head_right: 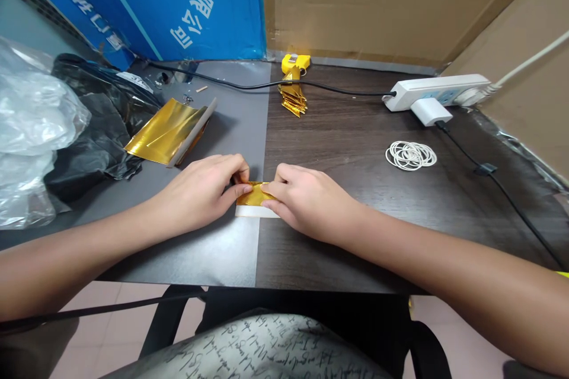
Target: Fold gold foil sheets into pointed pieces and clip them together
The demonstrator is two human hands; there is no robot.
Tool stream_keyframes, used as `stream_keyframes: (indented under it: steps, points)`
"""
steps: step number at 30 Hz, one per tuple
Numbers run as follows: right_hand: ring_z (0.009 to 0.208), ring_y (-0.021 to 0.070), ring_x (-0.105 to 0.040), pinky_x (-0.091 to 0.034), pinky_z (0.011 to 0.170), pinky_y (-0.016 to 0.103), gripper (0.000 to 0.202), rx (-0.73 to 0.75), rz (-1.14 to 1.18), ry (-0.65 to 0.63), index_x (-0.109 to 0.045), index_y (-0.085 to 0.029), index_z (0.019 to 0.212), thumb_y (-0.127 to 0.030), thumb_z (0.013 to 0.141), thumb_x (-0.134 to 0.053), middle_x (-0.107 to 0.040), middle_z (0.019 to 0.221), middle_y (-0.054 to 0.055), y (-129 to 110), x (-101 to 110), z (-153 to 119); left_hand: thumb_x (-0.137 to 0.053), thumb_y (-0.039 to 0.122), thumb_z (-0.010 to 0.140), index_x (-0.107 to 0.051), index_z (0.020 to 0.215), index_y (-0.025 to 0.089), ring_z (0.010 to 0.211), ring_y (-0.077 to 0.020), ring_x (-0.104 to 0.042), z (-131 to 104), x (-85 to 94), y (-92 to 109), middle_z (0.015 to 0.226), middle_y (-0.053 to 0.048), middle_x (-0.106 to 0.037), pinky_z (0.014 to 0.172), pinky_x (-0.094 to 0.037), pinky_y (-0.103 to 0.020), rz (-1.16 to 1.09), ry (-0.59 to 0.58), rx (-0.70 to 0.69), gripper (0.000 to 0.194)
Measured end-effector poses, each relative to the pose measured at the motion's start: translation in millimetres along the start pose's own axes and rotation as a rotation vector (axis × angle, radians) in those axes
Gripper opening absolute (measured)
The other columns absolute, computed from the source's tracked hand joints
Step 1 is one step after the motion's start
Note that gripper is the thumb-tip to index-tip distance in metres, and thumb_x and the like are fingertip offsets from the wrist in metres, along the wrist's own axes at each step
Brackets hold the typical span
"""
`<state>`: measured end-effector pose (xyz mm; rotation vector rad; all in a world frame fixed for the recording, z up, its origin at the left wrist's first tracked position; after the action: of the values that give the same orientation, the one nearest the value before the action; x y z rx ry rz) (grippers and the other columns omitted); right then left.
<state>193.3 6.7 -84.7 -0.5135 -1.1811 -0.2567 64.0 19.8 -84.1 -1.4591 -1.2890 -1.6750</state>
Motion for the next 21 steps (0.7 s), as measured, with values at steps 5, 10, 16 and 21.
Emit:
stream_keyframes:
  steps: [5,10,16,21]
  points:
    - [0.066,0.0148,-0.058,-0.046,0.059,0.029,0.026,-0.059,-0.036,0.008,-0.076,-0.013,0.102,-0.029,0.101,-0.056,-0.062,0.087,0.006,-1.9,0.6,-5.0,-0.068,0.028,0.090,-0.063,0.100,0.019,0.080,-0.0174,-0.059,-0.6,-0.6,-3.9,0.088,0.001,-0.067,0.071,-0.038,-0.031,-0.145,-0.013,-0.001,0.014]
    - [0.058,0.0127,-0.053,-0.041,0.052,0.028,0.023,-0.058,-0.034,0.052,-0.073,-0.013,0.090,-0.028,0.099,-0.058,-0.057,0.081,0.003,-6.1,1.9,-6.8,-0.060,0.026,0.095,-0.062,0.090,0.017,0.083,-0.0182,-0.056,-1.0,2.0,4.2,0.088,-0.001,-0.062,0.074,-0.040,-0.032,-0.105,0.083,-0.156,0.010]
    - [0.060,0.0108,-0.054,-0.046,0.056,0.027,0.018,-0.104,-0.003,0.071,-0.074,-0.016,0.098,-0.025,0.099,-0.059,-0.057,0.093,0.004,3.0,4.7,-8.7,-0.057,0.023,0.098,-0.063,0.093,0.015,0.081,-0.0169,-0.055,-4.8,2.0,10.4,0.090,-0.002,-0.064,0.075,-0.043,-0.031,-0.089,0.237,-0.355,0.011]
    - [0.065,0.0119,-0.058,-0.049,0.060,0.027,0.021,-0.031,0.006,0.050,-0.075,-0.015,0.102,-0.026,0.101,-0.057,-0.060,0.095,0.005,2.8,4.8,-9.7,-0.061,0.023,0.097,-0.067,0.101,0.016,0.082,-0.0168,-0.058,-2.8,2.9,6.2,0.091,-0.002,-0.067,0.077,-0.045,-0.032,-0.160,0.257,-0.362,0.010]
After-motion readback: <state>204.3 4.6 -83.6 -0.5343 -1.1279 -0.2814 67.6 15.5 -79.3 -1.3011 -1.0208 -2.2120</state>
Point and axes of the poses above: each hand's wrist, its own z-axis towards the middle knuckle, its own x-axis out of the back of the hand, y = z × x, the point moved 8 cm from there along z, towards the middle knuckle
